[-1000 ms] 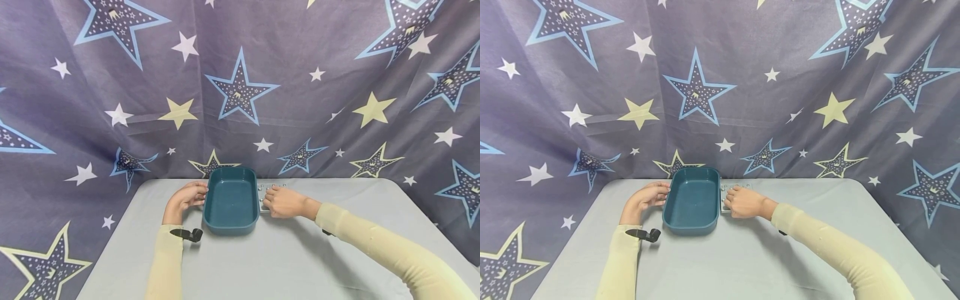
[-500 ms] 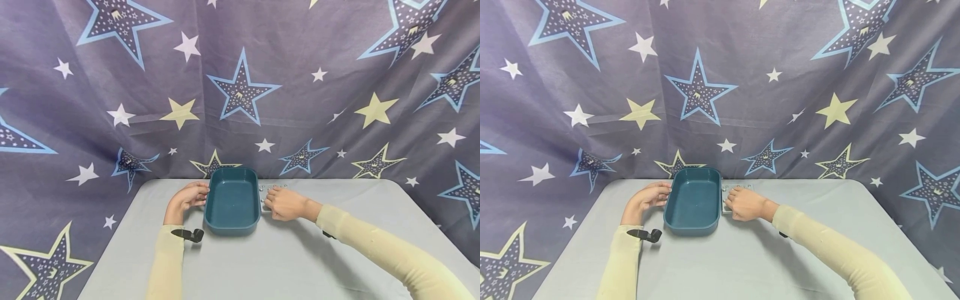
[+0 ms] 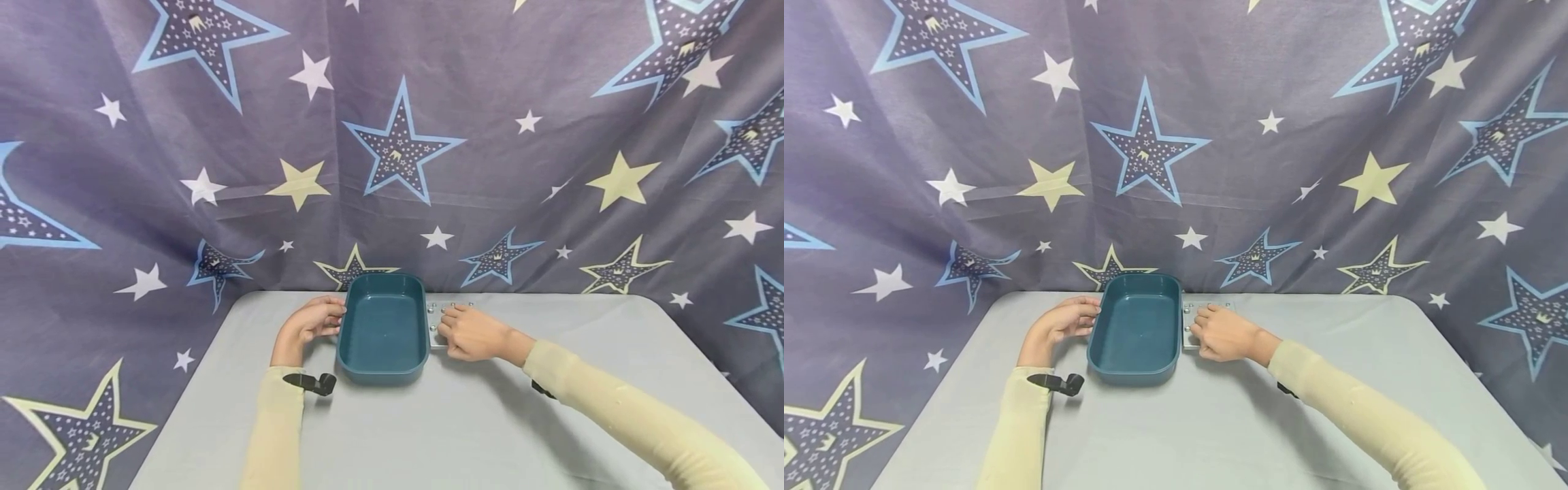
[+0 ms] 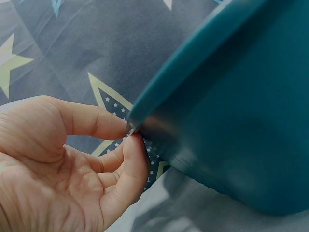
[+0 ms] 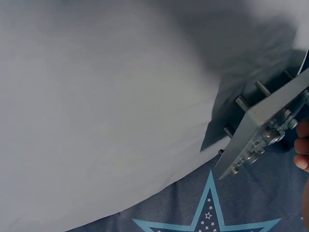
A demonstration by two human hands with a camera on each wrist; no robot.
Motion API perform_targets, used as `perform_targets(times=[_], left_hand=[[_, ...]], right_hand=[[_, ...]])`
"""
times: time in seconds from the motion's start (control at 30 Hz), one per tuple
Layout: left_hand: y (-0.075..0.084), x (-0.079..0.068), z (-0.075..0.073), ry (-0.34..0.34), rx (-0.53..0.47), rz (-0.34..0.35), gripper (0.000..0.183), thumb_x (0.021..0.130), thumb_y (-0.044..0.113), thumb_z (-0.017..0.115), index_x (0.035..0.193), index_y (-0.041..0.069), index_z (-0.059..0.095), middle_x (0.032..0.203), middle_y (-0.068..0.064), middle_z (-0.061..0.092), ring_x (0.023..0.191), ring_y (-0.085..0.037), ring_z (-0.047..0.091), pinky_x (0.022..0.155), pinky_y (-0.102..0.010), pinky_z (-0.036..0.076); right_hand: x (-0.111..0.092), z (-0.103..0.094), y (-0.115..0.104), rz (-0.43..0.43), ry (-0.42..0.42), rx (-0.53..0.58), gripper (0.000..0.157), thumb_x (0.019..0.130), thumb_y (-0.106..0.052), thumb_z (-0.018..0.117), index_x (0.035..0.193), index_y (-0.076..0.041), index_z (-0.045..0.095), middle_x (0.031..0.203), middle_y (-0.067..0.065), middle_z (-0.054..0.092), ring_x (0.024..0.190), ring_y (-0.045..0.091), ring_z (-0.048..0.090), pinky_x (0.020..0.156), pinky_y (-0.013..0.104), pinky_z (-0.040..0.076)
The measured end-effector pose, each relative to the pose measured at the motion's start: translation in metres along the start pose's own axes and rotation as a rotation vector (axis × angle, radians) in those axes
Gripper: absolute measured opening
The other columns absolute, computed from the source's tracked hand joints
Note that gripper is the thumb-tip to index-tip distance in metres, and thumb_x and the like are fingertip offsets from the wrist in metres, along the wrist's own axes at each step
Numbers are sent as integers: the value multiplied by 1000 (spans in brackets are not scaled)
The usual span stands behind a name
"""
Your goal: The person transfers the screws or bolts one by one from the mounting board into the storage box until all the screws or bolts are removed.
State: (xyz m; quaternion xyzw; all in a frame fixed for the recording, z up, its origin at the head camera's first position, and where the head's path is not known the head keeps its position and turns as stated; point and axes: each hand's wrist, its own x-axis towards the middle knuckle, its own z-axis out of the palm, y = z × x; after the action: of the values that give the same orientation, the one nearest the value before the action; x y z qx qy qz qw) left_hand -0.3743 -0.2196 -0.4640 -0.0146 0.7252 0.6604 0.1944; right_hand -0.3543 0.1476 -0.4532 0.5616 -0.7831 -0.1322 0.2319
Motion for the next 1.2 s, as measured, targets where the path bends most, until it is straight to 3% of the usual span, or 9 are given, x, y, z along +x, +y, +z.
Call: perform_targets(times=[0.43,0.7,0.97,1.2], left_hand=[[-2,1,-3,23,-16,1,31,100,4,51,129,-4,45,83,2,56,73,-6,57,66,-21,54],[-3,1,0,49,-12,-2,35,99,4,52,132,-6,45,85,0,56,73,-8,57,67,-22,54],[-3,-1,1,38,-30,11,24,98,2,52,122,-2,49,81,1,56,71,-7,57,65,-22,53],[-2,-3,2,37,-19,10,25,98,2,52,122,-3,49,81,1,56,72,-8,56,66,-22,54]], right_hand=[[8,3,0,33,106,65,12,76,-18,61,72,-16,50,67,-4,49,67,15,46,70,31,44],[5,3,-1,83,113,142,15,74,-15,60,70,-17,46,67,-4,47,67,14,47,72,32,48],[8,3,-3,167,125,228,19,74,-13,61,67,-17,44,64,-6,43,63,11,41,69,31,47],[7,6,-5,244,164,310,23,73,-10,61,65,-19,41,63,-9,35,62,7,33,66,29,44]])
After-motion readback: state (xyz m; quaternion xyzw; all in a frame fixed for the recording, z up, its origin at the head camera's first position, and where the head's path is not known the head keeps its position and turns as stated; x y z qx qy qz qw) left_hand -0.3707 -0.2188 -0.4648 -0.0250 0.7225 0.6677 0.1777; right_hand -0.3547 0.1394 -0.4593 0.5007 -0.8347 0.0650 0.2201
